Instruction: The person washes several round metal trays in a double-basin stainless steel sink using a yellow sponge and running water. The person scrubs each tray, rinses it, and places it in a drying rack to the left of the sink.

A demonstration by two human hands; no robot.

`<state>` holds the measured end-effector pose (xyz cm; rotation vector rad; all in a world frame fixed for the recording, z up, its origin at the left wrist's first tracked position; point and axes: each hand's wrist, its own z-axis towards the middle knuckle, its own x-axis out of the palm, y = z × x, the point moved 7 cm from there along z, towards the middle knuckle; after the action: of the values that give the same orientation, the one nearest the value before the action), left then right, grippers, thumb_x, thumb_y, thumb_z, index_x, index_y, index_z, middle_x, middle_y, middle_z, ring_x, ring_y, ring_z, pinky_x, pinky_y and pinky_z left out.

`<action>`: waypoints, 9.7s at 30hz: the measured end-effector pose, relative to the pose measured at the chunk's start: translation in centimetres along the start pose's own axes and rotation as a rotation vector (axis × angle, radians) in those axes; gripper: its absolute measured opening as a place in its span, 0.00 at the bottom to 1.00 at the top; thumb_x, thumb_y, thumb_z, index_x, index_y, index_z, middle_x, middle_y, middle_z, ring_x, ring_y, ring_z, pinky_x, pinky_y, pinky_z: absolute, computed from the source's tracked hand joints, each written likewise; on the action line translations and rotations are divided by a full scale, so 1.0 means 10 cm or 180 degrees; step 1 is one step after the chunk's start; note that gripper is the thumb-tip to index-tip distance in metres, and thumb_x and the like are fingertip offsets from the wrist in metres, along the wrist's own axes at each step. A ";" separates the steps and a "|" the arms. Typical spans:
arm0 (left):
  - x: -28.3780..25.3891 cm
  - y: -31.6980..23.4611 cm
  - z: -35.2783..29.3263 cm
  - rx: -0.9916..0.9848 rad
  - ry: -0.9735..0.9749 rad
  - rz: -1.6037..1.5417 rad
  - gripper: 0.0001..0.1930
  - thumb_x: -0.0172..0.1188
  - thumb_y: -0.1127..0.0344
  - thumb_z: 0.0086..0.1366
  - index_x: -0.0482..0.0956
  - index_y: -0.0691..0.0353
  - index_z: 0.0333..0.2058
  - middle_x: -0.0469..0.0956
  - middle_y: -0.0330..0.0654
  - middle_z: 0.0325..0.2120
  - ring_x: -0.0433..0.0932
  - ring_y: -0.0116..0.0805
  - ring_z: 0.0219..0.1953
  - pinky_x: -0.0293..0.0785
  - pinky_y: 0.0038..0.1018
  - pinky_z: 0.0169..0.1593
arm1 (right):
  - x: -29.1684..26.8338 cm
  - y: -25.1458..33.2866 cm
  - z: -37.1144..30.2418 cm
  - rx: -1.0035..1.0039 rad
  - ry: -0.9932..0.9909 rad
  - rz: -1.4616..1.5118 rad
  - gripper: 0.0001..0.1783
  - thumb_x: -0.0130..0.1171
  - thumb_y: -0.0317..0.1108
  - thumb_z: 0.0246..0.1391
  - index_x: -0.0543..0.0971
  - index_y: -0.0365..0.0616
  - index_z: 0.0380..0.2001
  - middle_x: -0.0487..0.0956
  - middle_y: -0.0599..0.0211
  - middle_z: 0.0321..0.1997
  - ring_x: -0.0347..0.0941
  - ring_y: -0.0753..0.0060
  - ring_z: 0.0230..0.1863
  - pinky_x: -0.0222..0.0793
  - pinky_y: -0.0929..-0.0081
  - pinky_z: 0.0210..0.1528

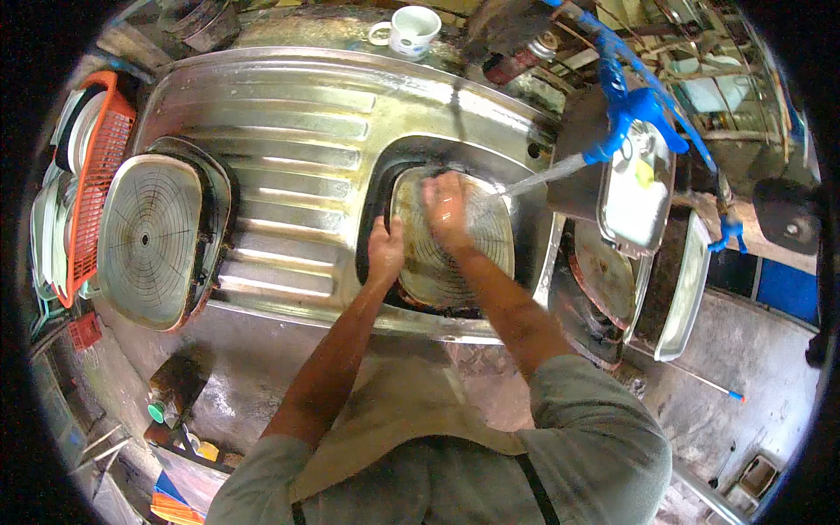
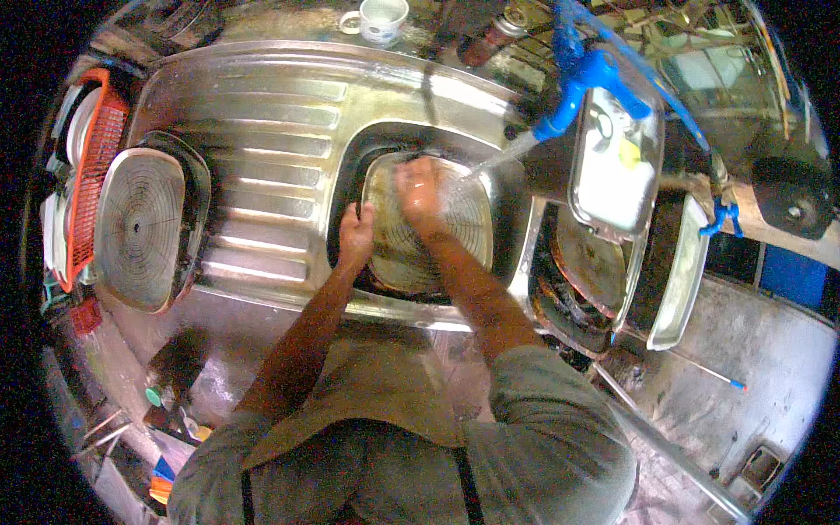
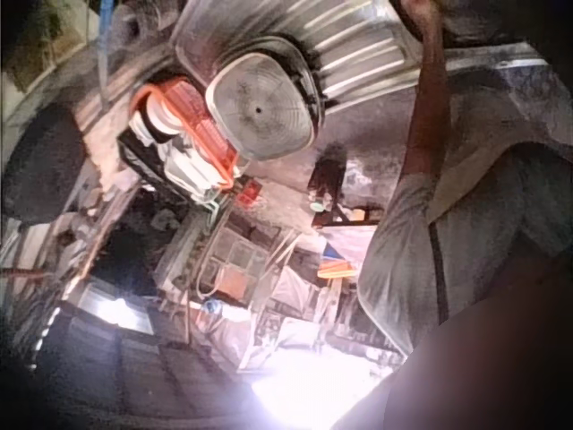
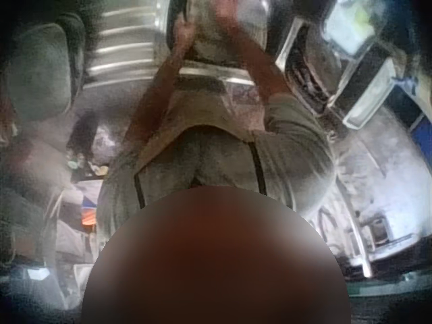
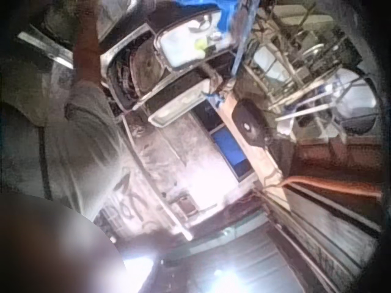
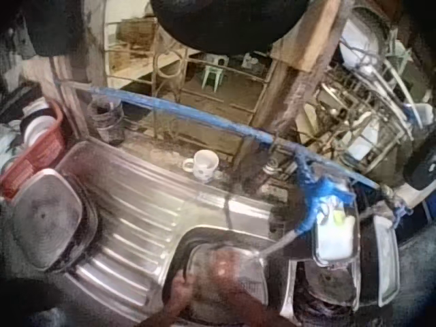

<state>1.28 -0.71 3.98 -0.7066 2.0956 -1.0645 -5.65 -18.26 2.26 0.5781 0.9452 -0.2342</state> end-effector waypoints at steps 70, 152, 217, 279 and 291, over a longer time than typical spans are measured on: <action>0.40 0.12 0.55 0.0331 0.0356 -0.0627 0.35 0.44 0.40 0.72 0.77 0.76 0.39 0.79 0.56 0.34 0.75 0.44 0.39 0.67 0.41 0.50 | 0.00 -0.58 0.01 0.0461 0.0601 -0.0617 0.09 0.57 0.35 0.52 0.79 0.40 0.28 0.76 0.51 0.38 0.70 0.45 0.45 0.61 0.46 0.53; 0.37 0.23 0.56 0.0005 0.0926 -0.0711 0.17 0.57 0.60 0.65 0.79 0.70 0.43 0.82 0.48 0.32 0.77 0.37 0.34 0.71 0.36 0.43 | -1.07 0.46 -0.95 -0.0328 0.2391 0.0533 0.31 0.46 0.35 0.65 0.58 0.39 0.69 0.49 0.48 0.77 0.39 0.42 0.78 0.39 0.50 0.76; -0.48 -2.58 -0.79 0.3012 0.0911 0.1773 0.17 0.58 0.61 0.67 0.70 0.64 0.50 0.78 0.59 0.31 0.76 0.63 0.36 0.71 0.48 0.41 | -3.49 -0.89 0.70 0.1854 -0.0489 -0.1062 0.32 0.51 0.52 0.62 0.73 0.34 0.57 0.60 0.33 0.69 0.64 0.40 0.65 0.71 0.51 0.59; -0.70 -1.35 -0.34 0.1891 -0.0584 -0.1539 0.14 0.57 0.57 0.71 0.73 0.65 0.38 0.71 0.35 0.29 0.67 0.29 0.33 0.67 0.29 0.41 | -2.73 0.35 1.60 0.1958 0.1165 0.5219 0.21 0.49 0.20 0.49 0.72 0.33 0.49 0.75 0.52 0.53 0.73 0.57 0.54 0.71 0.59 0.56; 0.42 -0.04 -0.47 -0.0808 0.2462 -0.3616 0.31 0.43 0.45 0.76 0.56 0.63 0.66 0.67 0.50 0.63 0.70 0.51 0.61 0.68 0.56 0.62 | -2.29 0.51 1.10 0.2897 0.1099 0.6812 0.16 0.45 0.29 0.64 0.70 0.25 0.49 0.74 0.35 0.56 0.69 0.43 0.63 0.68 0.51 0.66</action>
<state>-4.88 -1.61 5.03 -2.0051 2.4643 -1.8880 -8.95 -21.52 27.77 2.1624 0.0463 1.4721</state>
